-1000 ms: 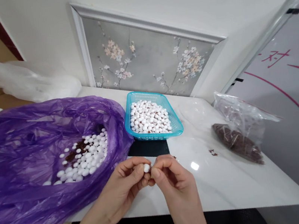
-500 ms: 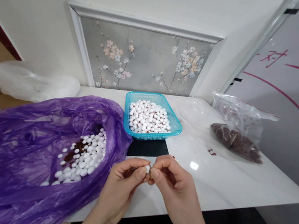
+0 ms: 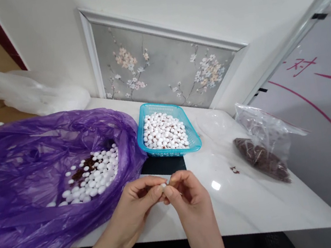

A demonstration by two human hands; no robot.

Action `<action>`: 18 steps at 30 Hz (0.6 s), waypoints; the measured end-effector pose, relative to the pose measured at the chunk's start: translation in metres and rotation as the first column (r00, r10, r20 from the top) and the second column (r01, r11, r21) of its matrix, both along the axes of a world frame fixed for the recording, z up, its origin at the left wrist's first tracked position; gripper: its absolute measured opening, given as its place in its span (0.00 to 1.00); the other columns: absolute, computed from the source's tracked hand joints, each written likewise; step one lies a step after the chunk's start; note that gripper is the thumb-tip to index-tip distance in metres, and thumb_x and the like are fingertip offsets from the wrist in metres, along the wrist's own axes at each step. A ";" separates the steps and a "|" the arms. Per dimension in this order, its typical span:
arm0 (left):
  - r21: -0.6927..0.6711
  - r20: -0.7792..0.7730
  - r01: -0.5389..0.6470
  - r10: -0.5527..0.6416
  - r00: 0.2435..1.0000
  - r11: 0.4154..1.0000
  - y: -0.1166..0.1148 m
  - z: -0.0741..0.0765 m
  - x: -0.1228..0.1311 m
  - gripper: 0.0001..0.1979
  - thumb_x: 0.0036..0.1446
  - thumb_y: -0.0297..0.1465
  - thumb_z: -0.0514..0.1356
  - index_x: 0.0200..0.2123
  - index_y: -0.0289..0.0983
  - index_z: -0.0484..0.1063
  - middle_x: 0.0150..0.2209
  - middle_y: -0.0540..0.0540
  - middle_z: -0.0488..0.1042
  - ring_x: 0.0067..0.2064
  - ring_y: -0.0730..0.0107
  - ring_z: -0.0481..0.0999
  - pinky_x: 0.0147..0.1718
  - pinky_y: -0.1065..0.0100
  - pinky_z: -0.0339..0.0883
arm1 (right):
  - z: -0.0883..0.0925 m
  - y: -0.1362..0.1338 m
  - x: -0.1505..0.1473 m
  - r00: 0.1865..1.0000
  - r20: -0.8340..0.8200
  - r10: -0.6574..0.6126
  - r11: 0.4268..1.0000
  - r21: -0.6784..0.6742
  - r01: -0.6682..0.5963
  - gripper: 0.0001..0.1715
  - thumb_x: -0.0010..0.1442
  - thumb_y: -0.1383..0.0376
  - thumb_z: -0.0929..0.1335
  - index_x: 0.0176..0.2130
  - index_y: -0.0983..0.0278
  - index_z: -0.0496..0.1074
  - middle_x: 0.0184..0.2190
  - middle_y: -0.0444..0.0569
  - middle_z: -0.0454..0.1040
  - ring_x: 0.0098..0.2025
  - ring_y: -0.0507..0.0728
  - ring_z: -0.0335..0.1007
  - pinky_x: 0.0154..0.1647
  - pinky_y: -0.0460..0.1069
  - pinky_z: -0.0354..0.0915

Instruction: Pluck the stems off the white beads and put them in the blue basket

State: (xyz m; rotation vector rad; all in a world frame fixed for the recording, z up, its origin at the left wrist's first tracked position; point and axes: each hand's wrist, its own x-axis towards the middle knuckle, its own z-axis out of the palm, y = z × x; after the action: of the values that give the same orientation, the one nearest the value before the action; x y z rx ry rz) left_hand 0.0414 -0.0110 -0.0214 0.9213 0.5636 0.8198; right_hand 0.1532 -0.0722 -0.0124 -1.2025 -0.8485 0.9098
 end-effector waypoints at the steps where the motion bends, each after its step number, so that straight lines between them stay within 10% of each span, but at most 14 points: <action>1: -0.022 0.024 0.011 -0.010 1.000 1.000 0.000 0.000 0.000 0.04 0.51 0.30 0.66 0.32 0.37 0.80 0.28 0.49 0.76 0.30 0.75 0.72 0.32 0.74 0.67 | 0.000 0.000 0.001 0.999 -0.049 0.011 1.000 0.007 -0.011 0.05 0.57 0.66 0.69 0.35 0.60 0.67 0.29 0.39 0.66 0.30 0.49 0.66 0.33 0.45 0.67; 18: 0.099 -0.011 -0.057 0.058 0.998 0.994 -0.001 0.000 -0.002 0.05 0.51 0.29 0.66 0.33 0.38 0.79 0.26 0.49 0.71 0.30 0.73 0.67 0.32 0.72 0.64 | -0.015 -0.011 0.007 0.998 0.045 0.041 0.999 -0.033 -0.040 0.10 0.63 0.59 0.64 0.35 0.63 0.70 0.30 0.44 0.72 0.31 0.51 0.69 0.36 0.47 0.65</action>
State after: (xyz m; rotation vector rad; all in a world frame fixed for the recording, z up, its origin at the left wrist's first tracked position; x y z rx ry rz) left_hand 0.0392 -0.0124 -0.0215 1.0050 0.5675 0.9001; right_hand 0.1603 -0.0833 -0.0279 -1.2416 -0.9011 0.9347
